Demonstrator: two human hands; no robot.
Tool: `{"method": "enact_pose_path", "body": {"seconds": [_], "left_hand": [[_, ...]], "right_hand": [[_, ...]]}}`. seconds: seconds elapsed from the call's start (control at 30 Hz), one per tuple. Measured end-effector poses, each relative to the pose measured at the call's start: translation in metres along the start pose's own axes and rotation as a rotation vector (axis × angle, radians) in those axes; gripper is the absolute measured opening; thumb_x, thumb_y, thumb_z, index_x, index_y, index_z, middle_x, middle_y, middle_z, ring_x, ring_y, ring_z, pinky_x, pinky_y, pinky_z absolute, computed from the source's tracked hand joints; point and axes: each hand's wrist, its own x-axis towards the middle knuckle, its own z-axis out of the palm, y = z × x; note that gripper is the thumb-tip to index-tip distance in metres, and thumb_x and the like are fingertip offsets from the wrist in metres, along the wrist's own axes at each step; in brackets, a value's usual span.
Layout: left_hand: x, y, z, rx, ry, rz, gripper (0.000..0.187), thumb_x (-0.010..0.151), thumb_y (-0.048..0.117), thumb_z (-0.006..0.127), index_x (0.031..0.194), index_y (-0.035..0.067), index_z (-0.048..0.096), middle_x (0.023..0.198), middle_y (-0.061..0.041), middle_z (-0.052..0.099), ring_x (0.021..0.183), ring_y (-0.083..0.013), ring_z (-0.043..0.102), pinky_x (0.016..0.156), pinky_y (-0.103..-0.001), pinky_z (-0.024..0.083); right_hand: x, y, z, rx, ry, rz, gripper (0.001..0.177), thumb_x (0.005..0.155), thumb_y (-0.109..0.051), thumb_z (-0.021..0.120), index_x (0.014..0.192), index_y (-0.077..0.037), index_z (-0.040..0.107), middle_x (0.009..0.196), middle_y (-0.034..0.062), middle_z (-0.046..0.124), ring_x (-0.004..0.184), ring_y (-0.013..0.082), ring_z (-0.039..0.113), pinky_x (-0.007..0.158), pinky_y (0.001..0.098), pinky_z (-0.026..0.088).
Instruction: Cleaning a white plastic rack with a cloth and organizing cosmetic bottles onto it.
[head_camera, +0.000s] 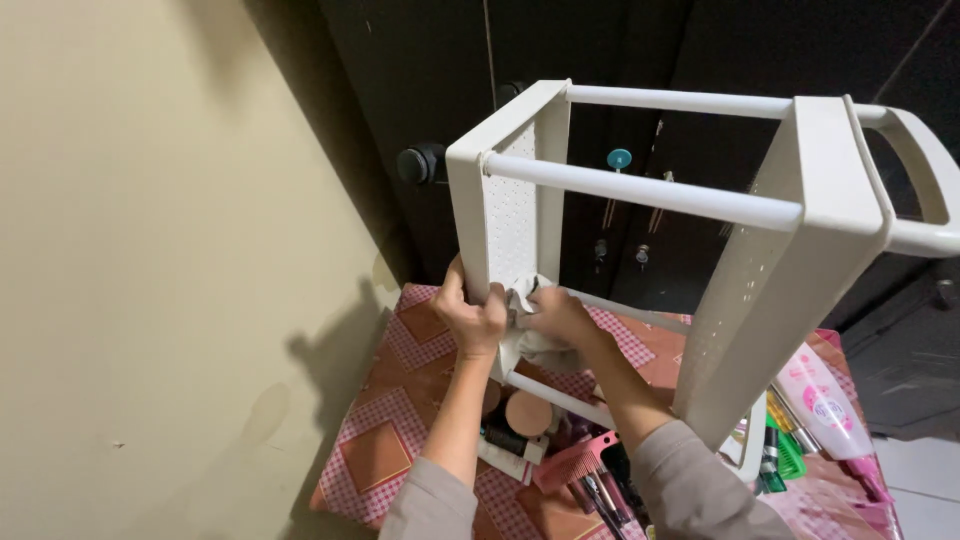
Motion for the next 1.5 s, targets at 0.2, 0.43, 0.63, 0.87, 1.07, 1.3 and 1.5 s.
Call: {"method": "enact_pose_path", "body": {"seconds": [0.2, 0.43, 0.63, 0.87, 1.07, 1.3, 1.5], "left_hand": [[-0.009, -0.023, 0.012, 0.066, -0.011, -0.134, 0.029, 0.078, 0.008, 0.062, 0.103, -0.006, 0.068, 0.065, -0.010, 0.065, 0.050, -0.0159, 0.059, 0.051, -0.031, 0.048], [0.002, -0.016, 0.014, 0.028, 0.046, -0.022, 0.037, 0.075, 0.004, 0.061, 0.111, -0.006, 0.068, 0.078, -0.009, 0.067, 0.060, -0.0151, 0.061, 0.057, -0.031, 0.051], [0.008, -0.010, 0.012, -0.020, 0.021, -0.016, 0.042, 0.080, 0.002, 0.060, 0.121, -0.006, 0.068, 0.096, -0.014, 0.075, 0.082, -0.0198, 0.074, 0.076, -0.032, 0.059], [0.019, -0.003, 0.009, 0.064, 0.057, -0.102, 0.044, 0.076, 0.000, 0.061, 0.119, -0.005, 0.070, 0.094, -0.015, 0.078, 0.080, -0.0187, 0.077, 0.073, -0.030, 0.059], [0.018, -0.018, -0.001, 0.046, 0.125, -0.036, 0.043, 0.078, -0.001, 0.059, 0.120, -0.006, 0.068, 0.098, -0.015, 0.078, 0.085, -0.0187, 0.076, 0.077, -0.030, 0.059], [0.021, -0.011, -0.001, 0.083, 0.109, -0.050, 0.043, 0.077, -0.002, 0.059, 0.117, -0.004, 0.073, 0.089, -0.012, 0.078, 0.069, -0.0133, 0.072, 0.065, -0.026, 0.057], [0.012, -0.021, -0.002, 0.172, 0.113, -0.147, 0.041, 0.075, -0.002, 0.062, 0.114, -0.006, 0.074, 0.083, -0.014, 0.078, 0.060, -0.0177, 0.066, 0.059, -0.030, 0.051]], "right_hand": [[-0.004, -0.048, -0.059, 0.207, -0.220, 0.298, 0.046, 0.074, -0.037, 0.079, 0.102, -0.001, 0.077, 0.090, 0.0181, 0.076, 0.084, 0.0308, 0.076, 0.079, 0.0431, 0.060], [-0.004, 0.007, -0.006, 0.503, -0.211, -0.113, 0.080, 0.083, -0.046, 0.082, 0.137, 0.002, 0.049, 0.122, 0.0245, 0.066, 0.104, 0.0302, 0.068, 0.087, 0.0405, 0.057], [-0.046, -0.044, -0.012, 0.342, -0.410, -0.219, 0.103, 0.060, -0.050, 0.089, 0.135, 0.006, 0.047, 0.115, 0.0265, 0.066, 0.097, 0.0362, 0.071, 0.075, 0.0447, 0.062], [-0.044, -0.058, -0.026, -0.061, -0.422, -0.389, 0.079, 0.074, -0.057, 0.084, 0.124, -0.002, 0.058, 0.099, 0.0180, 0.074, 0.089, 0.0290, 0.072, 0.084, 0.0456, 0.057], [-0.029, -0.051, -0.032, -0.868, -0.227, -0.068, 0.018, 0.090, -0.030, 0.073, 0.098, -0.017, 0.081, 0.099, 0.0047, 0.076, 0.105, 0.0276, 0.065, 0.101, 0.0570, 0.042], [-0.047, -0.090, -0.032, -0.341, 0.005, -0.356, 0.054, 0.079, -0.017, 0.072, 0.133, -0.020, 0.069, 0.113, 0.0117, 0.065, 0.096, 0.0319, 0.065, 0.084, 0.0534, 0.045], [-0.043, -0.063, 0.007, -0.747, 0.119, -0.389, 0.012, 0.089, -0.022, 0.070, 0.096, -0.022, 0.080, 0.107, 0.0054, 0.068, 0.105, 0.0253, 0.066, 0.110, 0.0613, 0.038]]}}
